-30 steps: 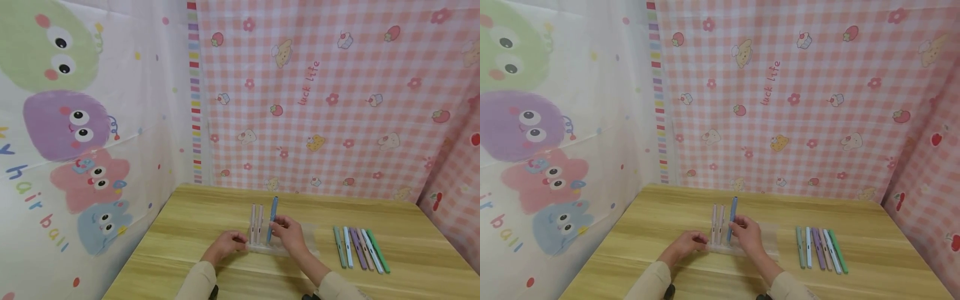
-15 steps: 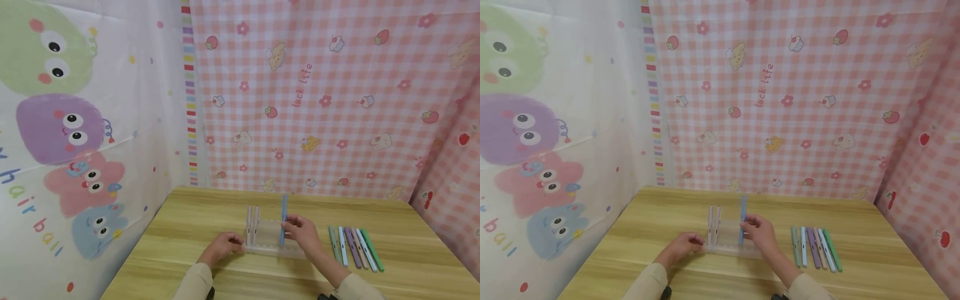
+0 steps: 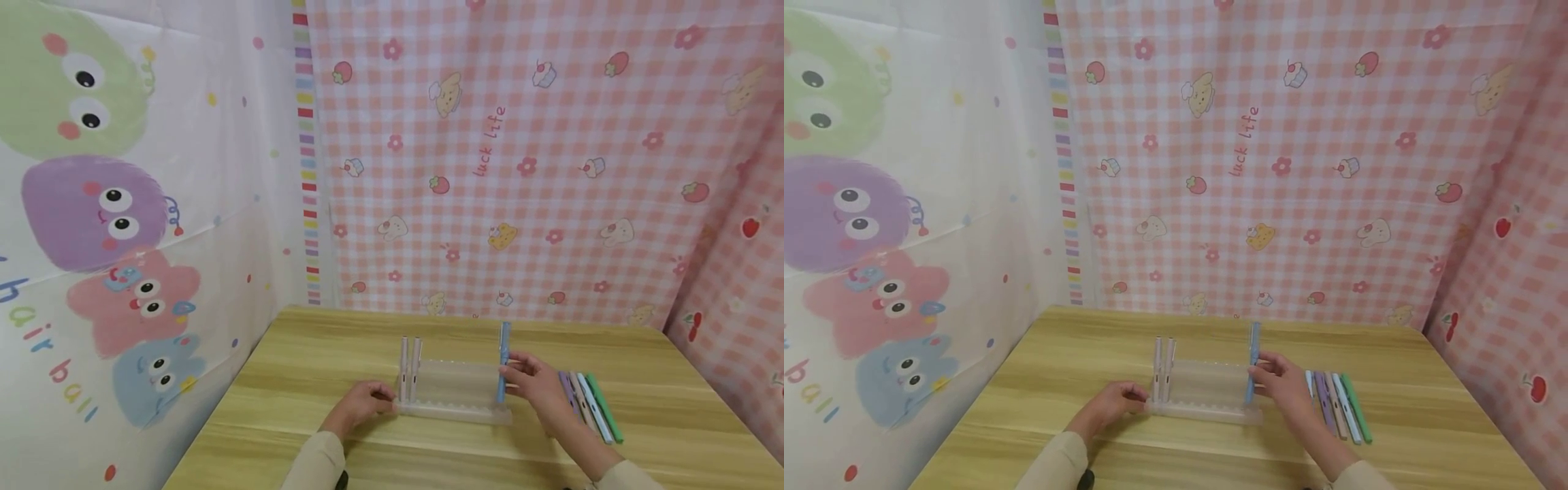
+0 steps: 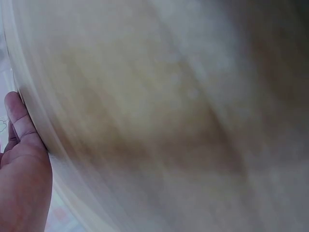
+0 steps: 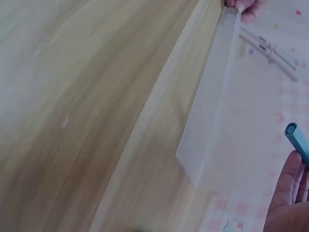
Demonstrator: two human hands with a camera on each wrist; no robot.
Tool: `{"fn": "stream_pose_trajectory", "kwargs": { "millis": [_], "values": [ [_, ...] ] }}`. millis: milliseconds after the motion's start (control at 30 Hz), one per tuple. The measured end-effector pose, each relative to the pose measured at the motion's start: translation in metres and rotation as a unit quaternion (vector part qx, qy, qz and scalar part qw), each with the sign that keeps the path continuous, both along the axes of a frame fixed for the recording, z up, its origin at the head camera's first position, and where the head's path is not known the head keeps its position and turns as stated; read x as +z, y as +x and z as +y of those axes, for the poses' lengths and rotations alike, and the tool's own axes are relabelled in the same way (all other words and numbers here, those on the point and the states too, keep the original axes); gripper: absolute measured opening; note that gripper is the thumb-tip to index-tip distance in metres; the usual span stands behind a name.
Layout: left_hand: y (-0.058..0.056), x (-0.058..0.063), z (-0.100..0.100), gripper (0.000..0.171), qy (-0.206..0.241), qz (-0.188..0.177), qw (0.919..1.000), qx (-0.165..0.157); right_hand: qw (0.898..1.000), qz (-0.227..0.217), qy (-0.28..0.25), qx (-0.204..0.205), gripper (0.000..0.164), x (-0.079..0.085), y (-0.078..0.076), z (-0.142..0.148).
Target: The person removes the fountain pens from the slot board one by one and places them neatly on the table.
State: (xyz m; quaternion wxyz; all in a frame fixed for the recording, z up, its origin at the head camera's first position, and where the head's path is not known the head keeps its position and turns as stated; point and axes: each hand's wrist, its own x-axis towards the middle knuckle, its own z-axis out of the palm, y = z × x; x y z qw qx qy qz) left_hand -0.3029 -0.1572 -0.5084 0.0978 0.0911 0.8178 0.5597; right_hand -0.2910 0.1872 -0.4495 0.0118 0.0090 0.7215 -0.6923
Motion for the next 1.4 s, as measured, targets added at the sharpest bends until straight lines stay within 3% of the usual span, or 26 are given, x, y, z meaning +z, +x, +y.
{"fn": "stream_pose_trajectory", "kwargs": {
  "millis": [267,633,933,1400],
  "values": [
    [0.0,-0.001,0.001,0.017,0.005,-0.009,0.9999,0.005,1.0,-0.003,0.016,-0.004,0.059,-0.002,0.0,0.038],
    [0.001,0.003,0.0,0.017,0.008,-0.017,0.9998,0.002,0.999,0.001,0.044,-0.016,0.067,-0.012,-0.012,0.085],
    [0.001,0.002,0.001,0.018,0.015,-0.022,0.9997,-0.001,0.997,-0.022,0.074,-0.019,0.068,-0.018,-0.017,0.118],
    [0.003,0.003,-0.002,0.013,0.029,-0.008,0.9993,-0.023,0.996,-0.035,0.077,-0.014,0.065,-0.033,-0.025,0.16]
  ]
}}
